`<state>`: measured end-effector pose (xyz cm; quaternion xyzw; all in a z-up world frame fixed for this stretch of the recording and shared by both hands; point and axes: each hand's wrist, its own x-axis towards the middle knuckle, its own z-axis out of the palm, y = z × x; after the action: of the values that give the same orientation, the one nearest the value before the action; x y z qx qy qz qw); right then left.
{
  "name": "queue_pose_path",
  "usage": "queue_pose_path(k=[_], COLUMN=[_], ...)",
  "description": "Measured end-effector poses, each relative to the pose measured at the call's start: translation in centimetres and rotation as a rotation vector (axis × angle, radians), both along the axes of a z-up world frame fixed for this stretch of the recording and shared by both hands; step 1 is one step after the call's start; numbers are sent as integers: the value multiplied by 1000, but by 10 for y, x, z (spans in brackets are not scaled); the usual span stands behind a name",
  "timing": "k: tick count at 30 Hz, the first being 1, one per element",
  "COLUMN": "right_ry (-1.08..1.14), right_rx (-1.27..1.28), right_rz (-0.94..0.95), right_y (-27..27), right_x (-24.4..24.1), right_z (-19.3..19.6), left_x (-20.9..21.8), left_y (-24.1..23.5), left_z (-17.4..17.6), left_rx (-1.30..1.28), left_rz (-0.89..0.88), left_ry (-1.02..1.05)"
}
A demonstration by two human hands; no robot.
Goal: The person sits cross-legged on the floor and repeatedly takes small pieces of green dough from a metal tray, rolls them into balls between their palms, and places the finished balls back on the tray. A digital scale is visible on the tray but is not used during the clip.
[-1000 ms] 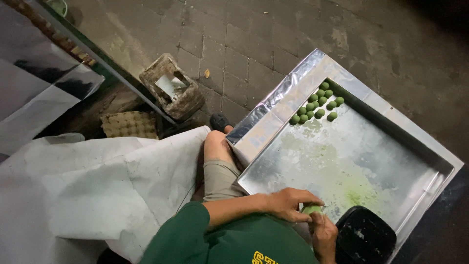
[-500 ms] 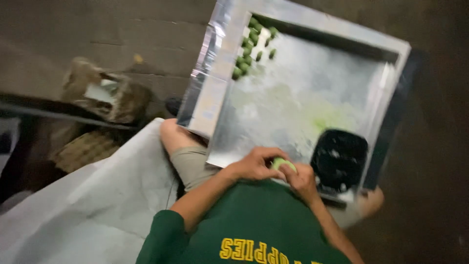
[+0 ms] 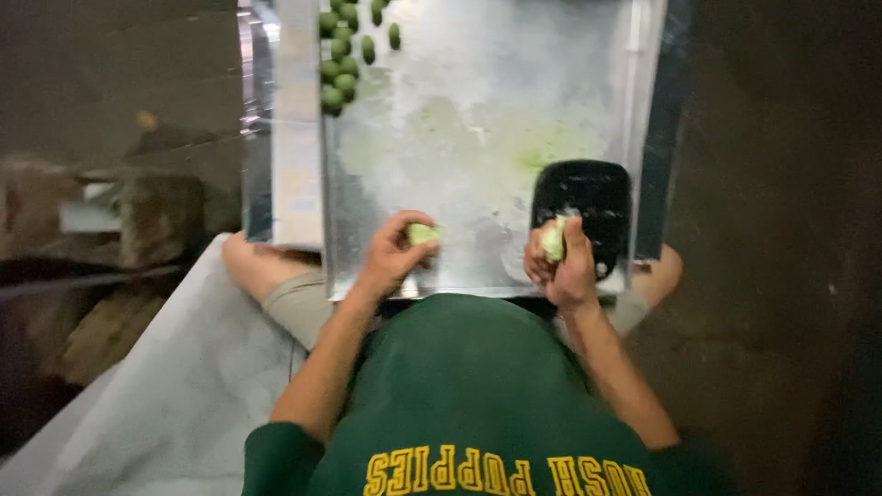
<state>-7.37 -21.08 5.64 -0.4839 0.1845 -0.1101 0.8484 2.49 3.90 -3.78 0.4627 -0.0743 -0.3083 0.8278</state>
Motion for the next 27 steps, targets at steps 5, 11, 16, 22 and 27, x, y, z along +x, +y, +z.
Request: queue_pose_path(k=[5, 11, 16, 22, 27], right_ry=[216, 409, 244, 141, 185], right_rx=[119, -510, -916, -903, -870], right_rz=[137, 499, 678, 417, 384], right_y=[-21, -16, -5, 0, 8], right_x=[-19, 1, 13, 13, 12], right_z=[-27, 27, 49, 44, 37], left_x=[19, 9, 5, 3, 0], left_y=[21, -28, -54, -56, -54], left_z=[35, 90, 119, 102, 106], left_rx=[818, 478, 306, 331, 310], left_rz=[63, 43, -106, -2, 32], left_ry=[-1001, -991, -925, -797, -870])
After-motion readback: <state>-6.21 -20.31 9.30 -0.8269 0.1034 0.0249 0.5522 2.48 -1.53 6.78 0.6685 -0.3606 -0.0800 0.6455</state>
